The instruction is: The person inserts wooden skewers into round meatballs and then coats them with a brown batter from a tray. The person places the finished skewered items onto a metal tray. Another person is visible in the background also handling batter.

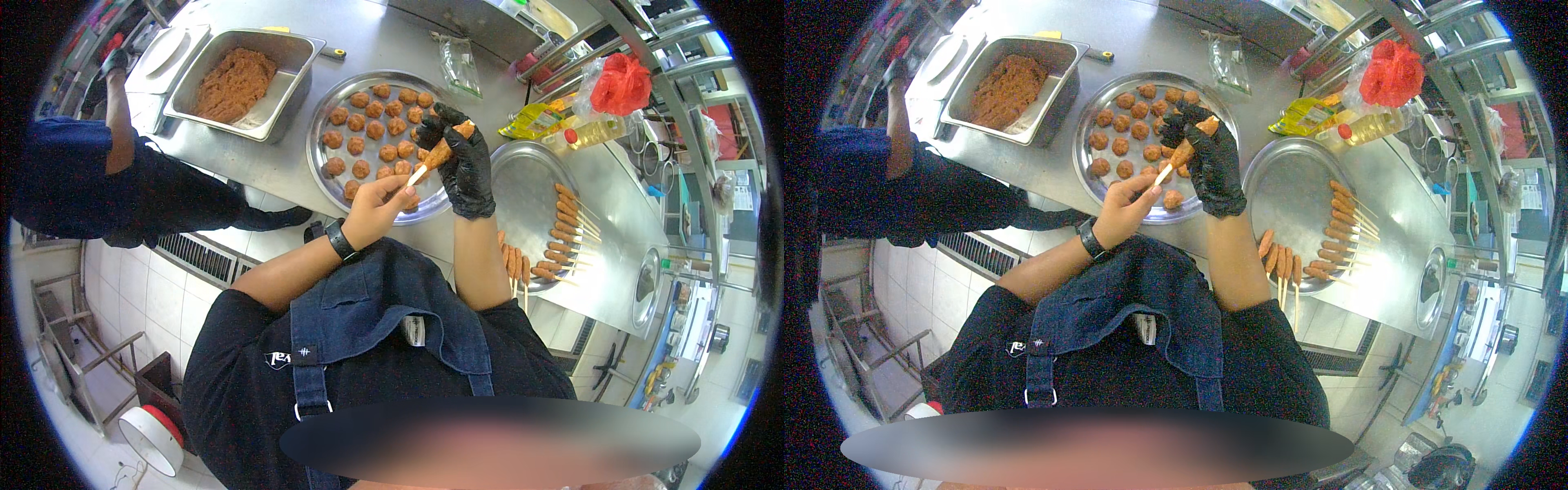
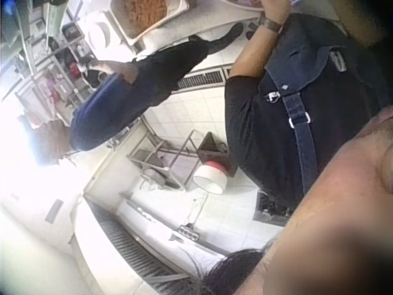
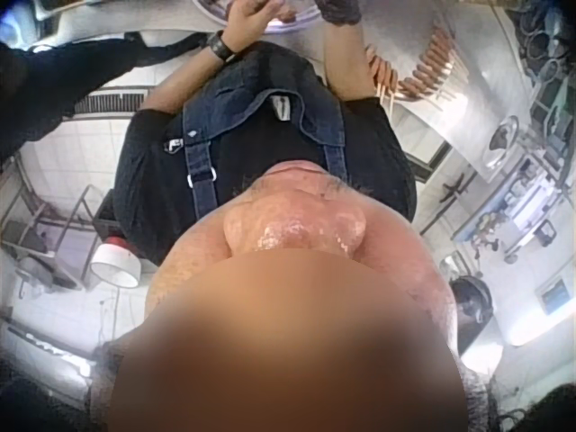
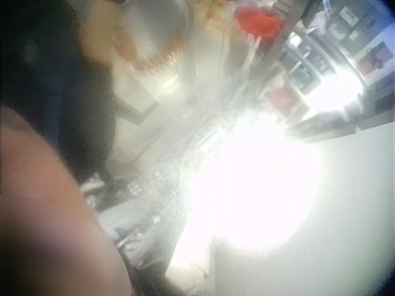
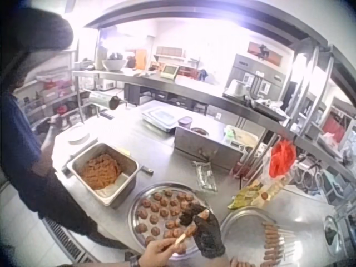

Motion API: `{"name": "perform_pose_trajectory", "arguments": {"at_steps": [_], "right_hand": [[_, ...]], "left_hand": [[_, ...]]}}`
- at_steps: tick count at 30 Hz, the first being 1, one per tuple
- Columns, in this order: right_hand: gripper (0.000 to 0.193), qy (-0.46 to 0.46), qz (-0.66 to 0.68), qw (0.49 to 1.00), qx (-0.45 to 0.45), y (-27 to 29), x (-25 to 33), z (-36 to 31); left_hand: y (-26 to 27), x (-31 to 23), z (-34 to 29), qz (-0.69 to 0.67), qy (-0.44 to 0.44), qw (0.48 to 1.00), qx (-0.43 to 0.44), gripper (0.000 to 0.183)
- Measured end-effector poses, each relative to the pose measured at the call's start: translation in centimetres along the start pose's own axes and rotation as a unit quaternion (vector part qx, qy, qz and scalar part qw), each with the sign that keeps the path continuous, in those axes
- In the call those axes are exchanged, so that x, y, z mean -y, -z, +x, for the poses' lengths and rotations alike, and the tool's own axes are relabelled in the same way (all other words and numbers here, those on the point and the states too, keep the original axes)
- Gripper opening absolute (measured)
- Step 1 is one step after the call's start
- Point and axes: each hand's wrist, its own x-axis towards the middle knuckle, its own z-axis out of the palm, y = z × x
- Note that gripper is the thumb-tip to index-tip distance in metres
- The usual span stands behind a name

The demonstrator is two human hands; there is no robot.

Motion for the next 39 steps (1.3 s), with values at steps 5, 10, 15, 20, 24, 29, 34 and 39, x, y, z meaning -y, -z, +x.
{"name": "perform_pose_trajectory", "arguments": {"at_steps": [5, 10, 15, 20, 24, 29, 34, 39], "right_hand": [[0.033, -0.004, 0.05, 0.998, -0.027, 1.7, 0.5, 0.4], [0.031, -0.036, 0.047, 0.998, -0.025, 2.3, 1.2, 0.5], [0.032, 0.002, 0.017, 0.999, -0.043, 1.7, 1.5, 0.3], [0.037, 0.0, 0.171, 0.98, -0.103, 1.8, 0.6, 0.4], [0.041, 0.032, 0.126, 0.991, -0.037, 2.4, 0.2, 0.3], [0.039, 0.062, 0.14, 0.986, -0.065, 1.7, 0.6, 0.3], [0.04, 0.05, 0.151, 0.986, -0.044, 1.0, 2.0, -0.1], [0.036, -0.002, 0.043, 0.999, 0.006, 1.1, 1.8, -1.0]], "left_hand": [[0.2, 0.8, 0.0, 0.014, 0.009, 0.999, 0.033, 0.027], [0.3, 1.6, 0.1, 0.05, -0.026, 0.997, 0.05, 0.026], [0.2, 1.4, -0.2, 0.035, -0.003, 0.998, 0.045, 0.027], [0.1, 1.7, -0.4, -0.006, 0.02, 0.996, 0.083, 0.03], [-0.1, 2.2, -0.4, -0.091, 0.047, 0.987, 0.122, 0.033], [0.1, 2.3, -0.1, -0.138, 0.073, 0.979, 0.132, 0.034], [0.2, 2.1, -0.2, -0.169, 0.076, 0.973, 0.136, 0.033], [0.2, 2.3, -0.1, -0.178, 0.078, 0.97, 0.143, 0.031]]}}
